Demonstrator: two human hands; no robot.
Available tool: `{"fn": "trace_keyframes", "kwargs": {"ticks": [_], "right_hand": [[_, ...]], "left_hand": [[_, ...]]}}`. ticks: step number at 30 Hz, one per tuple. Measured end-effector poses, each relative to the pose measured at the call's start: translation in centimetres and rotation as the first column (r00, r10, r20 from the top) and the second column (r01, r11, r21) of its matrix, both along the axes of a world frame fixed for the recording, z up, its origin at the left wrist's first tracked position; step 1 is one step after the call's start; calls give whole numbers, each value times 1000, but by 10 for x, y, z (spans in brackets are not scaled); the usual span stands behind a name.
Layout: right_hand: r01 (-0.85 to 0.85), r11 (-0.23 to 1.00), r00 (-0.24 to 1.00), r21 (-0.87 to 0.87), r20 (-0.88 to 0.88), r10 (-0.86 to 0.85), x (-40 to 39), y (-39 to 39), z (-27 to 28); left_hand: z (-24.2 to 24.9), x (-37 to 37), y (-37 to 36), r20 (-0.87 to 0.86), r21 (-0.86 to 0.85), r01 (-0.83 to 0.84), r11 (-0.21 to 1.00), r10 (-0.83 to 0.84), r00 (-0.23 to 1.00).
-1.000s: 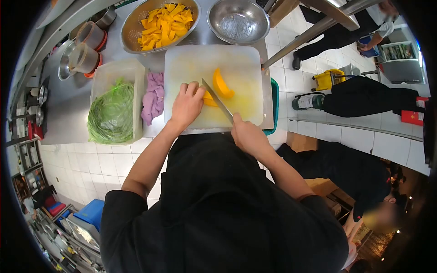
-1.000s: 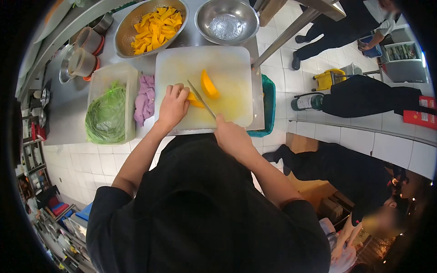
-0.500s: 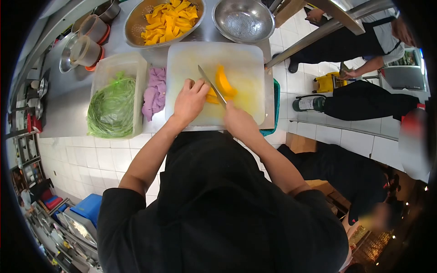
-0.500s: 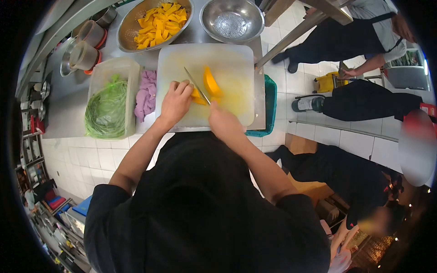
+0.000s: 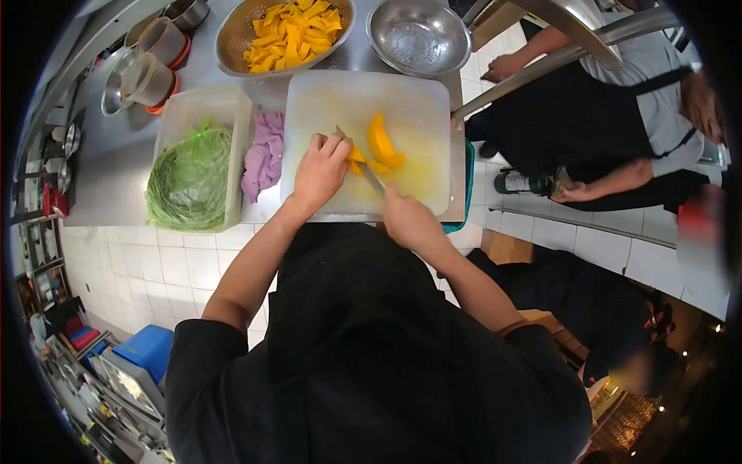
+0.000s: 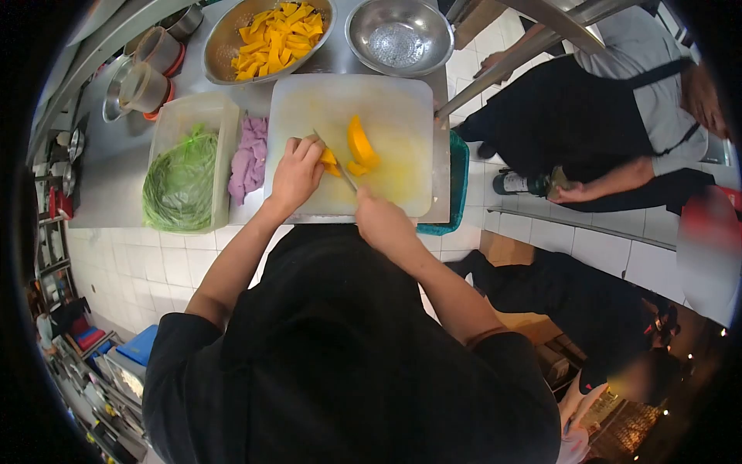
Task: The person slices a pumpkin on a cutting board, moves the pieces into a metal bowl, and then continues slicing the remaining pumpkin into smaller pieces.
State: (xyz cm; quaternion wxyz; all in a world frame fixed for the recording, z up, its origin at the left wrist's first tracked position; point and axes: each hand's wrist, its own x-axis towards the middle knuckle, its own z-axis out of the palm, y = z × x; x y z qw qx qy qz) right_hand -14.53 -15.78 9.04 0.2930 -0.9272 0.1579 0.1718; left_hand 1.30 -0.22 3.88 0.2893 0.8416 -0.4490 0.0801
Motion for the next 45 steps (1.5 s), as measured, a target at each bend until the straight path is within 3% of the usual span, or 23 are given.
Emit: {"fn": "trace_keyframes", "kwargs": {"ticks": [2, 5, 8, 12, 15, 17, 21, 23, 27, 29, 30, 32, 35, 37, 39, 41, 45], "right_hand": [[-56, 995, 988, -82, 138, 67, -4, 10, -53], [32, 999, 999, -34, 26, -31, 42, 11, -27], [18, 1000, 997, 3, 70, -18, 24, 2, 3], [-38, 999, 999, -32, 7, 38, 14, 10, -20], [28, 995, 994, 91, 99, -37, 46, 14, -46], [7, 999, 993, 46, 118, -12, 57, 10, -54], [71, 997, 993, 24, 92, -73, 45, 2, -24], [13, 1000, 1000, 12, 21, -13, 34, 0, -2], [-41, 999, 998, 4, 57, 41, 5, 10, 31], [-34, 999, 997, -24, -66, 32, 2, 14, 40], [-36, 999, 997, -24, -71, 34, 1, 15, 33], [-60, 997, 998, -51, 33, 62, 0, 18, 6], [-59, 997, 988, -54, 137, 66, 26, 26, -38], [-53, 997, 994, -54, 89, 58, 50, 23, -44], [-41, 998, 998, -52, 42, 43, 57, 23, -39], [-20, 998, 999, -52, 32, 22, 50, 15, -25], [-86, 995, 993, -58, 75, 90, 25, 11, 1]], "left_hand": [[-1, 1, 0, -16, -16, 21, 1000, -22, 1000], [-5, 6, 5, -90, -37, -22, 999, 18, 996], [-6, 8, 8, -111, -43, -29, 999, 24, 994], [-8, 11, 10, -179, -56, -55, 997, 44, 983], [-7, 13, 15, -258, -55, -97, 994, 80, 963], [-10, 12, 15, -576, -148, -254, 956, 125, 808], [-28, 4, 14, -610, -187, -310, 932, 137, 780], [-25, 1, 10, -475, -199, -266, 943, 144, 868], [-23, 1, 9, -472, -178, -265, 948, 154, 868], [-25, 2, 10, -357, -206, -242, 948, 157, 921], [-26, 2, 10, -361, -204, -245, 948, 160, 919], [-25, 4, 12, -536, -174, -290, 941, 156, 829], [-26, 2, 17, -575, -190, -293, 937, 136, 807], [-24, 1, 18, -590, -195, -321, 927, 151, 793], [-17, 2, 20, -603, -197, -341, 919, 161, 781], [-9, 2, 23, -502, -166, -344, 924, 221, 836], [-5, 2, 24, -534, -84, -309, 947, 219, 817]]}}
